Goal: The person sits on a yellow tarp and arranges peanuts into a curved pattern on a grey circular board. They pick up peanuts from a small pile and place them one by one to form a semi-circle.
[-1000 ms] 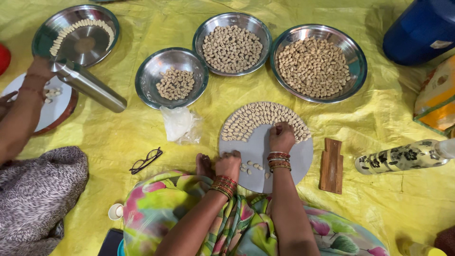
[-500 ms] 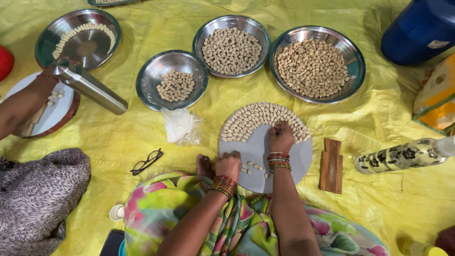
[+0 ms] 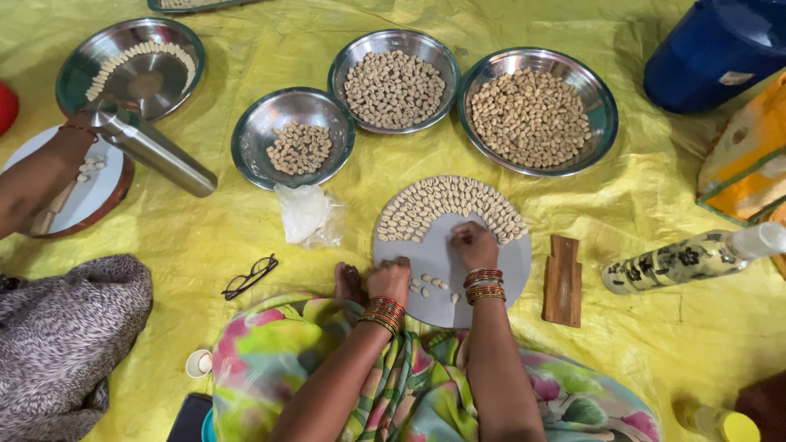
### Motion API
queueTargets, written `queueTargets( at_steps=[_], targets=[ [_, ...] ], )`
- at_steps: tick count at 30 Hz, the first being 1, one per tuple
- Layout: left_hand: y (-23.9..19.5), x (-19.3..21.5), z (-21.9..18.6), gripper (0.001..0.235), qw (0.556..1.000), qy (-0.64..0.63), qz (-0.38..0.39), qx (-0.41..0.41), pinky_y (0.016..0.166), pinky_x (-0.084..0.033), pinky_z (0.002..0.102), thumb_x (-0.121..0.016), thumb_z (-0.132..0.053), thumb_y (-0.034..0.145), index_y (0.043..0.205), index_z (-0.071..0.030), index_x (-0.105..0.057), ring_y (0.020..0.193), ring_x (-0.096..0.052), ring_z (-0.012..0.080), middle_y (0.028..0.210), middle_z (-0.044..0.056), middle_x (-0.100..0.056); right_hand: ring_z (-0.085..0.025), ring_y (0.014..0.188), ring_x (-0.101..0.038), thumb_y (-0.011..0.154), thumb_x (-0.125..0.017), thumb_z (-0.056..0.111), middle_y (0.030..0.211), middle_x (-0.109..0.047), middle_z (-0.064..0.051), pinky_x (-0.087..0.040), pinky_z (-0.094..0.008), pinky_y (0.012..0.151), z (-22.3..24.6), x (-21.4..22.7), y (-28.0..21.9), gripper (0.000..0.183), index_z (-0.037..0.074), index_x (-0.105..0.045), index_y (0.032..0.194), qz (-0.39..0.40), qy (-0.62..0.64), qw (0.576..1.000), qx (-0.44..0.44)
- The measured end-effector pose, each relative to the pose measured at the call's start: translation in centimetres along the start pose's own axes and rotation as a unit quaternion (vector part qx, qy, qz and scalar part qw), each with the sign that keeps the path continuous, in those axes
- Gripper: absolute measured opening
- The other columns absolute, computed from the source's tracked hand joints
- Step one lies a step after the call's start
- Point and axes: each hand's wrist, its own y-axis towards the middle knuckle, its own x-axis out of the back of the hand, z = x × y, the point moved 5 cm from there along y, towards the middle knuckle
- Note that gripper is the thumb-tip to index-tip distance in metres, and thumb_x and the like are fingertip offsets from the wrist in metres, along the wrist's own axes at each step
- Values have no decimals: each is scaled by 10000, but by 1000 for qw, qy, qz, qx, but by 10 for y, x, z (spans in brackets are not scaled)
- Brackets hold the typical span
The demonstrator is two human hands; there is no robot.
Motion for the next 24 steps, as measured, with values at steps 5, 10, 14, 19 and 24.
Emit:
queueTargets(
  at_steps=[5,10,14,19,24],
  targets=[
    [1,1,-1,144,1000,-10,12,-7,663,-606,437,-603,-103,893,966,-50,-716,796,-760,305,836,172,-757,-157,804,-710,735,-914,188,888,-753,-63,-574,-315,773,11,-17,-21,297,85,-752,962,281,-57,958,7],
    [3,-4,1,175,999,-21,47,-5,661,-611,434,-588,-99,903,1000,-48,-725,806,-762,316,876,181,-755,-176,832,-774,789,-743,136,894,-785,-69,-608,-330,779,16,-22,-37,198,82,-706,975,382,-12,923,-42],
    [2,-6,0,168,998,-31,58,-5,659,-611,434,-592,-98,909,988,-46,-731,815,-761,316,874,181,-756,-228,849,-731,778,-787,183,935,-734,-86,-580,-359,804,20,-16,-37,235,95,-715,983,315,-133,938,49],
    [1,-4,0,174,1000,-10,24,-9,640,-612,412,-604,-94,893,998,-32,-729,804,-761,300,853,183,-757,-255,842,-726,777,-795,167,960,-699,-110,-585,-383,798,14,-3,-25,235,108,-730,995,160,-114,975,100],
    [1,-7,0,222,1000,-13,2,-20,589,-614,407,-607,-81,886,1066,-14,-717,769,-763,296,841,190,-757,-239,837,-763,823,-729,68,991,-726,-122,-616,-346,795,-3,6,-10,177,120,-756,991,-19,-57,996,64]
  ],
)
